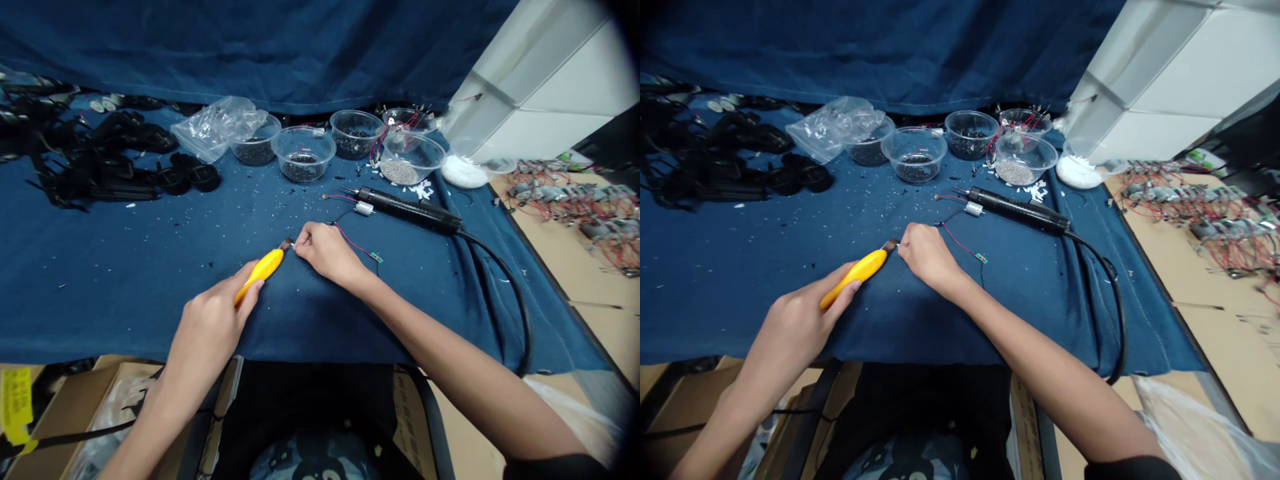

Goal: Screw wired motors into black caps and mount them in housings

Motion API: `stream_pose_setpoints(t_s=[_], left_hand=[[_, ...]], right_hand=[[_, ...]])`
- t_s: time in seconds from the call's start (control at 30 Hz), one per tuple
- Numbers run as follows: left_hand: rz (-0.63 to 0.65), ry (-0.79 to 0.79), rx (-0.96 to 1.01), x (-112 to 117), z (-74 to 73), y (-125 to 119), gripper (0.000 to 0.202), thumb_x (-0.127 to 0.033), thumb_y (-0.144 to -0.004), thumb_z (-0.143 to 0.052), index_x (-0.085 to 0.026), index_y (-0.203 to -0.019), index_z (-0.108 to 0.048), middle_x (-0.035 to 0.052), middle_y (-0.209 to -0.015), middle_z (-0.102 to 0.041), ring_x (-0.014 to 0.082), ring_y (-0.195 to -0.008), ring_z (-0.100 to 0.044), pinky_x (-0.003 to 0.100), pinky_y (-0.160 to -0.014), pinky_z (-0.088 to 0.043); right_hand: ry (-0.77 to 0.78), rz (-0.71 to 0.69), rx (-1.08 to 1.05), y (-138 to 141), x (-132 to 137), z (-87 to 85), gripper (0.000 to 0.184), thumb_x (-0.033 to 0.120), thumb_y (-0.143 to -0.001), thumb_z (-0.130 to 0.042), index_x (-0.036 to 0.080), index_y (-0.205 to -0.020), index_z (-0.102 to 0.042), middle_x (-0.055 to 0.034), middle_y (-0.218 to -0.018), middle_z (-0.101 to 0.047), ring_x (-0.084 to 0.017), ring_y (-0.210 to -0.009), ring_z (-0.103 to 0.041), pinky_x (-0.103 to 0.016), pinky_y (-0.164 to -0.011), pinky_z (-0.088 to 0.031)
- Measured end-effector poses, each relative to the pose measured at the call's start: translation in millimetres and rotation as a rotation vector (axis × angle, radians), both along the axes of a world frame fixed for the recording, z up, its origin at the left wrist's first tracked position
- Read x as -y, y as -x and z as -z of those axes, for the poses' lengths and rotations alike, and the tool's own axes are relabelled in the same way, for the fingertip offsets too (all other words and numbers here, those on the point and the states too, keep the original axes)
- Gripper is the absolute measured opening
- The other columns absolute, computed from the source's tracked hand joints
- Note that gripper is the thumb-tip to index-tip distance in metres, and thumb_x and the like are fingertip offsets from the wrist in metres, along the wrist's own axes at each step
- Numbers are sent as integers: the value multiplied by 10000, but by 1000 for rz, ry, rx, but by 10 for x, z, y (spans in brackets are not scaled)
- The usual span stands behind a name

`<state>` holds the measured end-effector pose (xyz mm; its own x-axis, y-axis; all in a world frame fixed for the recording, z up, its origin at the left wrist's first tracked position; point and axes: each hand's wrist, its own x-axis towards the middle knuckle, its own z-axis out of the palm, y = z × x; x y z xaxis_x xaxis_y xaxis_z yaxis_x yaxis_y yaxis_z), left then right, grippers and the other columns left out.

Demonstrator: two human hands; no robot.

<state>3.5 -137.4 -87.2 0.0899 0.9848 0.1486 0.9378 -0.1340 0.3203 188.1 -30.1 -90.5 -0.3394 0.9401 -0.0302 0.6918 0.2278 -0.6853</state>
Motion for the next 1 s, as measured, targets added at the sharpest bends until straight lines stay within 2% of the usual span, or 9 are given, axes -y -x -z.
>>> stream_pose_setpoints(t_s=[0.1, 0.33, 0.6, 0.8, 1.0], left_hand=[[32, 1, -25, -2, -4, 6, 424, -394, -982, -398, -228, -1351, -524, 31, -1247, -641, 213, -1025, -670, 265, -858, -502], [48, 17, -115, -31, -17, 33, 423, -397, -978, -386, -234, -1338, -537, 42, -1214, -659, 228, -924, -696, 272, -765, -511], [-42, 81, 21, -50, -27, 53, 384, -392, -962, -442, -280, -1310, -559, -2, -1187, -674, 230, -960, -691, 267, -785, -498], [-8, 54, 51, -59, 7, 77, 385, -396, -957, -453, -264, -1299, -572, 4, -1228, -650, 245, -1022, -672, 282, -832, -490], [7, 37, 18, -39, 13, 74, 381, -388, -960, -446, -265, -1301, -565, 10, -1196, -670, 234, -959, -688, 279, -784, -486]], right_hand=[[-18, -2, 12, -1, -10, 4, 107, 96, -798, -520, 139, -749, -605, -54, -787, -679, -117, -687, -586, -227, -638, -374], [-4, 1, 2, -9, -17, 9, 95, 101, -787, -527, 139, -745, -604, -42, -748, -665, -109, -661, -566, -222, -615, -363], [-11, -1, -15, -18, -23, 46, 88, 104, -779, -537, 138, -741, -609, -44, -745, -669, -110, -655, -573, -222, -616, -375], [-1, 1, -7, -15, -28, 37, 85, 112, -782, -537, 139, -740, -605, -47, -768, -675, -120, -686, -586, -227, -630, -382], [-6, -1, -11, -12, -25, 32, 83, 106, -787, -536, 138, -745, -600, -46, -758, -668, -121, -678, -584, -233, -631, -384]])
